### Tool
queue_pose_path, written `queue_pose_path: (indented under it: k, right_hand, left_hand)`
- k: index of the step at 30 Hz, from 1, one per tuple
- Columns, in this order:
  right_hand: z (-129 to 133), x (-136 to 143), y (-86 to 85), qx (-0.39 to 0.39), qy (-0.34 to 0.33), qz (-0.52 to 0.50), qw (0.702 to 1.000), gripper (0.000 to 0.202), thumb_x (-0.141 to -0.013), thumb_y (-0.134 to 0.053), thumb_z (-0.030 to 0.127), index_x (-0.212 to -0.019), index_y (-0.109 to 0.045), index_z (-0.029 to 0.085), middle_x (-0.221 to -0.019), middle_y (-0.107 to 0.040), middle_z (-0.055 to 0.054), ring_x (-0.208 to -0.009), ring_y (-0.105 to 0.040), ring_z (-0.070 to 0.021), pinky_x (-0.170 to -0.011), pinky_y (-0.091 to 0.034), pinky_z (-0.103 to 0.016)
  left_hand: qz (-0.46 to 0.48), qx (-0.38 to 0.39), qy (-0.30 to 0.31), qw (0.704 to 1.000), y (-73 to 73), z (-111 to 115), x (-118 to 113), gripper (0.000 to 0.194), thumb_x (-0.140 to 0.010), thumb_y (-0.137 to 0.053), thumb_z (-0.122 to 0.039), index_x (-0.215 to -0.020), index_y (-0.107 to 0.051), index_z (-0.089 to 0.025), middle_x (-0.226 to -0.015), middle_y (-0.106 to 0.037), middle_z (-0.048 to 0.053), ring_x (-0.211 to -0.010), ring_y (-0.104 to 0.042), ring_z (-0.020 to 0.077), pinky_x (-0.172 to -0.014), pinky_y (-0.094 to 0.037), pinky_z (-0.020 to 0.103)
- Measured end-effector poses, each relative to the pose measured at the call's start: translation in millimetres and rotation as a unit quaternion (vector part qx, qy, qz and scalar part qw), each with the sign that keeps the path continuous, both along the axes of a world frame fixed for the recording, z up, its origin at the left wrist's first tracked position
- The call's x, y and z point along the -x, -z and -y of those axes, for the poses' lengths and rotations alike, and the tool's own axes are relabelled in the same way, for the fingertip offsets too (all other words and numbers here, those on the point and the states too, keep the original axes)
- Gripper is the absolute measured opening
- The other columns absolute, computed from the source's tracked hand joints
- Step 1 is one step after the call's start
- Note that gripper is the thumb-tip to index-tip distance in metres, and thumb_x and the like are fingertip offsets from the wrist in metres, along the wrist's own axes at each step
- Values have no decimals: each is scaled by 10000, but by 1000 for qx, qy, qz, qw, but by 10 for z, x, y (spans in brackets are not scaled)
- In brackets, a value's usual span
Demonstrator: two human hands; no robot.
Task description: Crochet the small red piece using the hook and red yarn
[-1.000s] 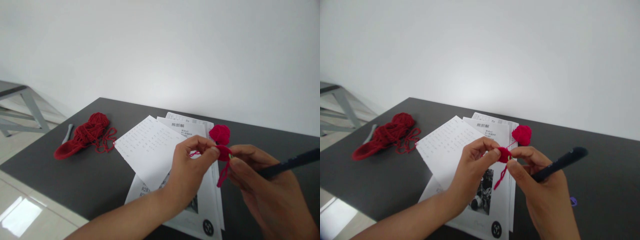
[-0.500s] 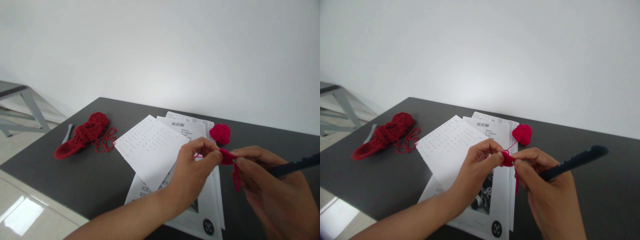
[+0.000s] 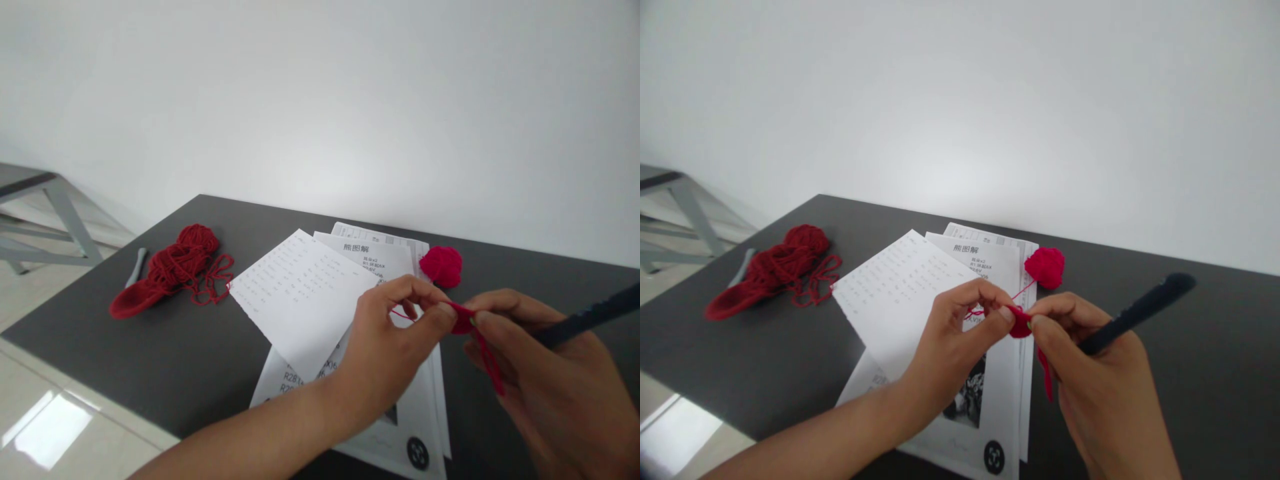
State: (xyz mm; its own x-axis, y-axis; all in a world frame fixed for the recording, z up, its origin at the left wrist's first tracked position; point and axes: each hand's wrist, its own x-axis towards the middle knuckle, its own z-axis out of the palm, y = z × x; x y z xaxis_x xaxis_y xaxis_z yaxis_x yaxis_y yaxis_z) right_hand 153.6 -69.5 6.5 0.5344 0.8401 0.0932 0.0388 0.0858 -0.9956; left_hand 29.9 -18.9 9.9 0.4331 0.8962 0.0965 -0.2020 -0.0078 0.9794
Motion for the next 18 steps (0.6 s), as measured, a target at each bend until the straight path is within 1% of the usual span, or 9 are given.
queue_pose_path:
  k: [5,9,11,14,16,18]
  right_hand:
    - [-6,4,-10,6,-23,-15,1000,193,-620,-797,343,-628,-694,180,-576,-564,-62,-403,-446,-128,-343,-324,-169]
    - [18,6,-18,4,-31,-10,999,184,-623,-795,330,-618,-690,179,-583,-561,-53,-414,-437,-116,-366,-345,-166]
    - [26,5,-19,6,-35,-9,999,177,-629,-794,325,-620,-691,181,-587,-558,-48,-428,-446,-116,-379,-357,-166]
    - [24,1,-15,0,-34,-13,999,168,-633,-797,329,-626,-699,193,-590,-567,-48,-435,-466,-127,-383,-365,-175]
    - [24,0,-6,2,-34,-10,999,157,-642,-798,333,-649,-708,204,-594,-574,-46,-423,-461,-131,-367,-348,-180]
    - [34,-1,2,8,-38,-6,999,172,-648,-801,347,-675,-712,202,-603,-581,-54,-407,-451,-134,-341,-306,-183]
  left_hand:
    - [4,55,11,998,-6,0,-5,130,-760,-632,-186,-632,-612,-172,-629,-574,-23,-671,-487,123,-686,-386,286]
    - [19,98,25,995,-6,1,-12,158,-751,-635,-229,-612,-586,-172,-611,-547,-21,-649,-478,124,-677,-376,297]
    - [18,101,25,994,-3,4,-14,169,-752,-631,-228,-604,-571,-175,-605,-537,-22,-646,-483,124,-679,-378,300]
    - [11,85,21,996,1,8,-15,157,-753,-628,-207,-609,-576,-174,-618,-553,-18,-653,-485,122,-686,-384,297]
    - [15,84,19,996,5,7,-15,154,-752,-631,-205,-611,-577,-174,-623,-560,-16,-654,-487,123,-682,-385,296]
    - [18,89,18,996,9,2,-14,158,-749,-629,-205,-607,-568,-177,-619,-556,-17,-652,-490,125,-676,-385,297]
